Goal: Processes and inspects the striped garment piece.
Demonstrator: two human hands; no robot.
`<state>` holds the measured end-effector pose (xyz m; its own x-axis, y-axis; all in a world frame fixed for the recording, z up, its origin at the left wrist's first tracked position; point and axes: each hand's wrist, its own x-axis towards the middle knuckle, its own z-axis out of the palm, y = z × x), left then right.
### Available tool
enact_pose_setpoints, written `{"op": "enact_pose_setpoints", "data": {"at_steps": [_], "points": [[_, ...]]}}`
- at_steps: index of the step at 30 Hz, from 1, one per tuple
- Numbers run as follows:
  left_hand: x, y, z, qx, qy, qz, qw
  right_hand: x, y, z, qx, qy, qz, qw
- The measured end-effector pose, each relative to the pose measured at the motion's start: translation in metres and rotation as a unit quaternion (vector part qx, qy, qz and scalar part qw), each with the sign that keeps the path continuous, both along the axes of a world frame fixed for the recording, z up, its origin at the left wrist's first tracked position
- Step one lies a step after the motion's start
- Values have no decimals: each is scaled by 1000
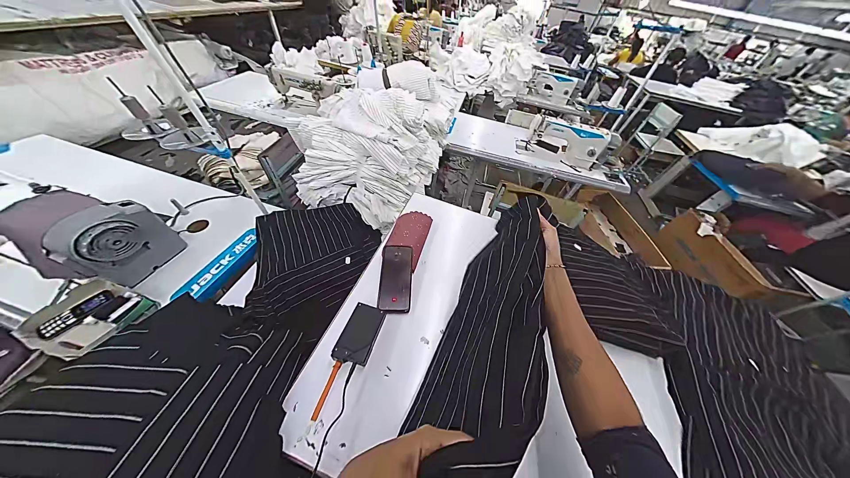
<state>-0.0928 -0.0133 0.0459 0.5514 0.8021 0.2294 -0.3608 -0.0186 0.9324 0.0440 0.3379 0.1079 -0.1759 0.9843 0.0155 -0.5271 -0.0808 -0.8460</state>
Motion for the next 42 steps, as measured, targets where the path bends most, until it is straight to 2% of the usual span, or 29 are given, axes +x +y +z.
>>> {"op": "enact_pose_setpoints", "data": {"at_steps": [2,6,10,12,13,14,16,17,19,20,23,26,29,33,35,37,39,40,42], "points": [[12,26,-3,4,30,41,999,-20,34,-17,30,-13,20,999],[36,74,-37,-28,43,43,998,-38,86,-53,34,-164,5,986],[58,95,-67,-54,85,57,993,-41,107,-94,-38,-326,-24,944],[68,97,-82,-72,154,62,984,-41,110,-107,-60,-391,-42,918],[73,98,-89,-87,210,53,972,-40,114,-114,-48,-441,-43,895],[78,98,-94,-101,268,32,957,-36,117,-122,-18,-519,-34,854],[79,95,-97,-115,344,-25,932,-30,115,-127,93,-683,3,725],[76,92,-99,-116,352,-35,928,-30,103,-127,168,-714,5,680],[68,86,-101,-114,347,-13,931,-39,58,-132,333,-693,21,639],[65,85,-103,-118,341,-6,932,-46,24,-139,392,-665,54,633],[66,84,-110,-114,344,10,932,-63,-81,-180,490,-571,164,638],[70,83,-110,-104,370,20,923,-74,-132,-211,489,-575,219,618],[72,78,-110,-110,400,31,909,-84,-144,-221,488,-588,194,615],[74,73,-114,-108,394,43,912,-88,-144,-221,480,-619,200,589],[73,72,-116,-104,390,47,914,-86,-145,-220,478,-609,196,602],[73,71,-116,-94,382,56,918,-82,-144,-217,472,-570,177,649],[74,71,-119,-80,363,72,926,-81,-140,-203,428,-505,153,734],[74,71,-120,-76,352,73,930,-82,-137,-186,376,-461,155,789],[74,71,-122,-73,339,74,935,-82,-129,-131,212,-301,211,905]]}}
